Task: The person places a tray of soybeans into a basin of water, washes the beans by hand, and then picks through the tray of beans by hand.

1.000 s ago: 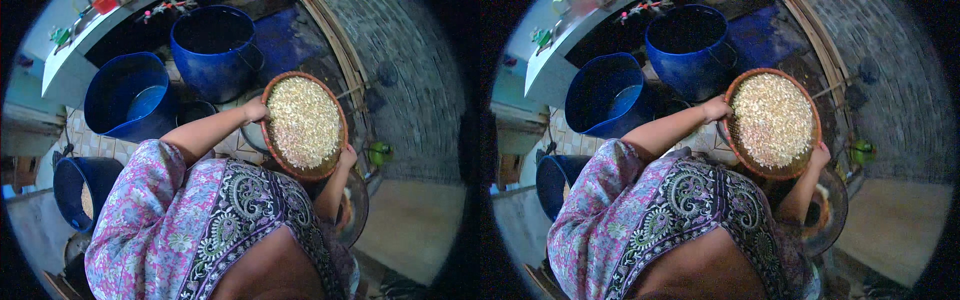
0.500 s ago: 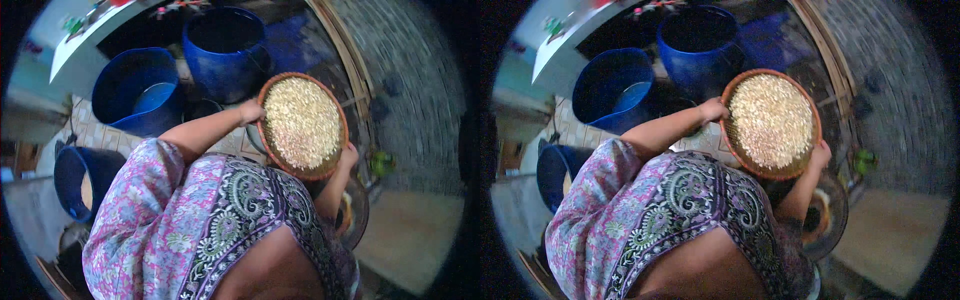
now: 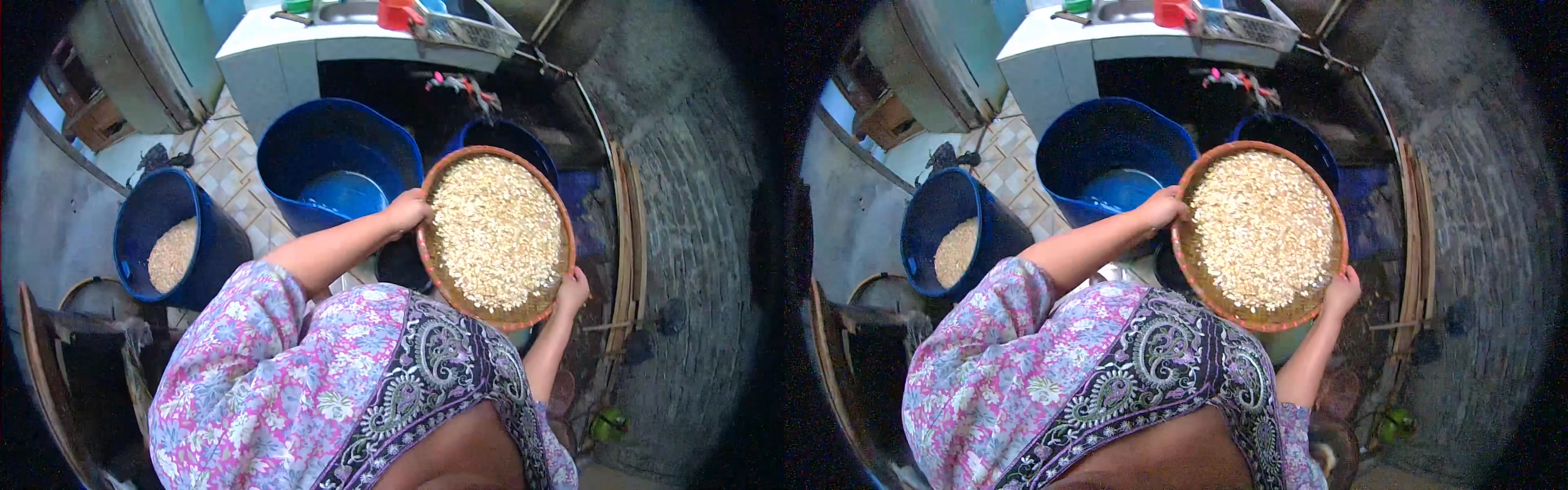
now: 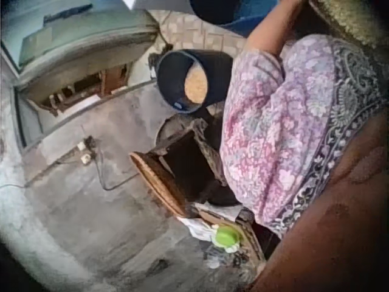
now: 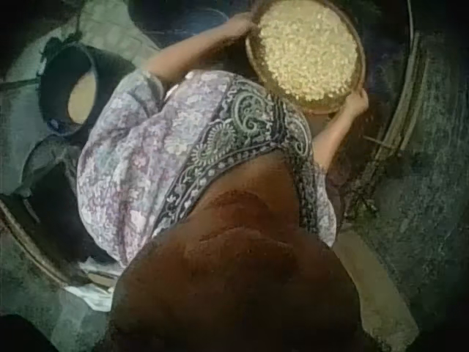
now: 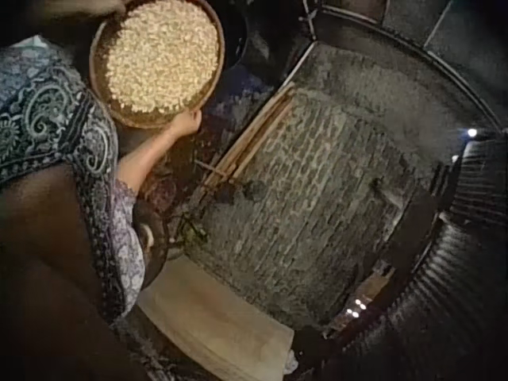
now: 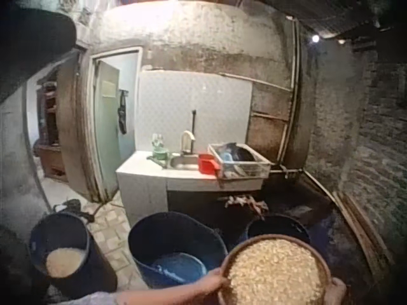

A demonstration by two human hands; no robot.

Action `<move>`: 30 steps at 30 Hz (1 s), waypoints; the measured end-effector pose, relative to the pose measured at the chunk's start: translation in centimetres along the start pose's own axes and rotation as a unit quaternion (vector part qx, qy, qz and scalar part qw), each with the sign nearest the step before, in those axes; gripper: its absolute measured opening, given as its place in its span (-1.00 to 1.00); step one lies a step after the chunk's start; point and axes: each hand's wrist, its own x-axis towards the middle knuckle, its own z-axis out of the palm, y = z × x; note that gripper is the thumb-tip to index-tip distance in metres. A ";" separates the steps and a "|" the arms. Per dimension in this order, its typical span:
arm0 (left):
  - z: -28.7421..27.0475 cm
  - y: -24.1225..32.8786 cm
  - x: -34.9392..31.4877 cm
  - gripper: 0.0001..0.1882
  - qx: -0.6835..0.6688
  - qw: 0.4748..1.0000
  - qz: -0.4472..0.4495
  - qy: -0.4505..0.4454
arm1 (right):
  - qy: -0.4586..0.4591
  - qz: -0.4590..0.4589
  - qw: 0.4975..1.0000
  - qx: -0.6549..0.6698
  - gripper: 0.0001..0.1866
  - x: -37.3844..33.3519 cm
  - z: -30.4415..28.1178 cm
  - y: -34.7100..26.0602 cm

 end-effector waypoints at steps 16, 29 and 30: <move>17.4 -2.0 -12.1 -0.30 -0.293 0.934 0.169 0.113 | -0.110 -0.165 0.979 0.049 -0.76 9.1 -0.8 1.9; 15.6 -5.4 -11.0 -0.41 -0.218 0.936 0.151 0.233 | -0.153 -0.179 0.972 0.013 -0.77 9.6 2.6 -1.1; 15.4 -5.4 -11.0 -0.41 -0.212 0.934 0.170 0.232 | -0.154 -0.177 0.972 -0.003 -0.76 9.2 2.1 -1.8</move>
